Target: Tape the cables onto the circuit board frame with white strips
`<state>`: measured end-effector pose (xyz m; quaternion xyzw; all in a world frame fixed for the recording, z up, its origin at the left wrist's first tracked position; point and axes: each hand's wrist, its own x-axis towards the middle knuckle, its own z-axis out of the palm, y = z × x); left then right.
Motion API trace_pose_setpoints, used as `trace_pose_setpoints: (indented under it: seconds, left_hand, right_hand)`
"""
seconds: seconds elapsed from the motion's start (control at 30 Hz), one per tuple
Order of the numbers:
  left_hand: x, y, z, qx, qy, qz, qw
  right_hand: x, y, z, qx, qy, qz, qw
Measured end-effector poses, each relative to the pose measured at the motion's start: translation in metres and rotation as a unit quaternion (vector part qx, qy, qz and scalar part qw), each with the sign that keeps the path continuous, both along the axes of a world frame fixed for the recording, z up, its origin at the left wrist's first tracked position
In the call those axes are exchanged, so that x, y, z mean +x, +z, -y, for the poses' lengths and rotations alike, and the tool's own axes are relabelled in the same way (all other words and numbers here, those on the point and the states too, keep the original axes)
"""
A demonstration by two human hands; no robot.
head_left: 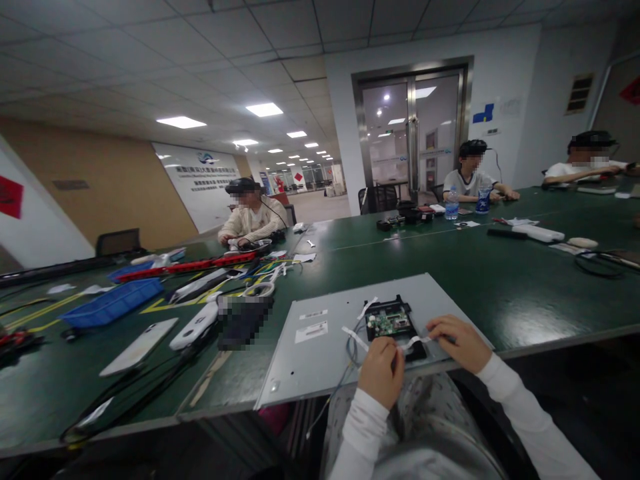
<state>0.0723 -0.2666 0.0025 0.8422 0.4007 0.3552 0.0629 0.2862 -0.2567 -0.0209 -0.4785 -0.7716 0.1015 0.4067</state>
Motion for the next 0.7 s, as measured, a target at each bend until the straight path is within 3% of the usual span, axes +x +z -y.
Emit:
trace_pose_setpoints:
  seconds: [0.7]
  left_hand:
    - [0.0003, 0.0037, 0.0029, -0.010, -0.012, -0.046, 0.999]
  right_hand:
    - [-0.0015, 0.0059, 0.0022, 0.002, 0.029, 0.067, 0.997]
